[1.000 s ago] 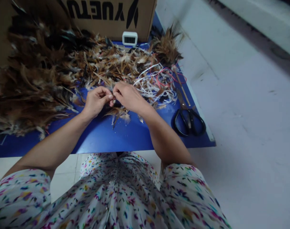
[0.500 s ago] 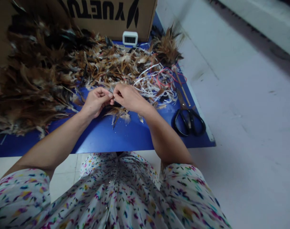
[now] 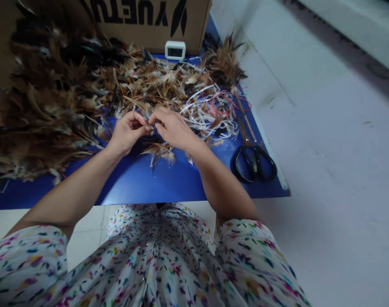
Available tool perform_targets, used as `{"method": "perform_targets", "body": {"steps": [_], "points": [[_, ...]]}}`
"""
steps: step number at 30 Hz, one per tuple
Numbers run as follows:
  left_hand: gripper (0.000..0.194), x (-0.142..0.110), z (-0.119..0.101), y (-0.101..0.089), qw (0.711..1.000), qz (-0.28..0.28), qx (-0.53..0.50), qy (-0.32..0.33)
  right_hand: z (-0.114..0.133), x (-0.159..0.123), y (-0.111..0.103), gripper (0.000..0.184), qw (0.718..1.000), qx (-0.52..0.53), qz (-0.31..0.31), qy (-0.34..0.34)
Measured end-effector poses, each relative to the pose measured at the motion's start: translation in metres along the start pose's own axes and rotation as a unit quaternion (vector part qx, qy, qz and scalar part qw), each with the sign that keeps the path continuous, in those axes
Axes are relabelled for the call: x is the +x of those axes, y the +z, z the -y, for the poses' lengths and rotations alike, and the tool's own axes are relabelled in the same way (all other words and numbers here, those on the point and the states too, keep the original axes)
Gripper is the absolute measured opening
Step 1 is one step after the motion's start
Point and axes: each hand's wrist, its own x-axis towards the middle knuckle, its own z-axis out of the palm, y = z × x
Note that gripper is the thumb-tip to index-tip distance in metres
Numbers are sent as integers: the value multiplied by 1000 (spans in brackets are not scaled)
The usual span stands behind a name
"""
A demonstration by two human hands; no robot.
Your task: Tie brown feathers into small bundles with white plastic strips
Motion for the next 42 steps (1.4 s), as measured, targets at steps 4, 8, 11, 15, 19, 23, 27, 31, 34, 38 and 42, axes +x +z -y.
{"method": "perform_targets", "body": {"steps": [4, 8, 11, 15, 19, 23, 27, 31, 34, 38, 42], "points": [[44, 0, 1, 0, 997, 26, 46, 52, -2, 0, 5, 22, 999, 2, -24, -28], [49, 1, 2, -2, 992, 44, 72, 91, 0, 0, 7, 23, 1000, 8, -4, -13], [52, 2, 4, -4, 990, 45, 90, 103, 2, 0, 6, 21, 1000, 9, 14, 26], [49, 0, 6, -2, 988, 36, 106, 107, 3, 0, 5, 20, 998, 4, 9, 55], [37, -3, 7, 2, 985, 4, 132, 111, 4, -1, 7, 19, 998, 3, -3, 70], [26, -5, 8, 2, 973, -37, 183, 134, 6, -1, 9, 16, 996, 24, -22, 79], [25, -5, 8, 0, 952, -64, 255, 156, 7, 0, 13, 13, 993, 43, -42, 102], [22, -7, 7, -1, 933, -78, 310, 167, 3, 2, 19, 8, 983, 80, -69, 150], [20, -9, 6, 0, 927, -83, 320, 176, -2, 3, 24, 8, 970, 128, -73, 195], [18, -11, 5, 1, 926, -88, 318, 183, -2, 4, 24, 7, 950, 182, -60, 248], [16, -11, 5, 2, 933, -82, 303, 176, 4, 5, 21, 6, 932, 221, -58, 281]]}}
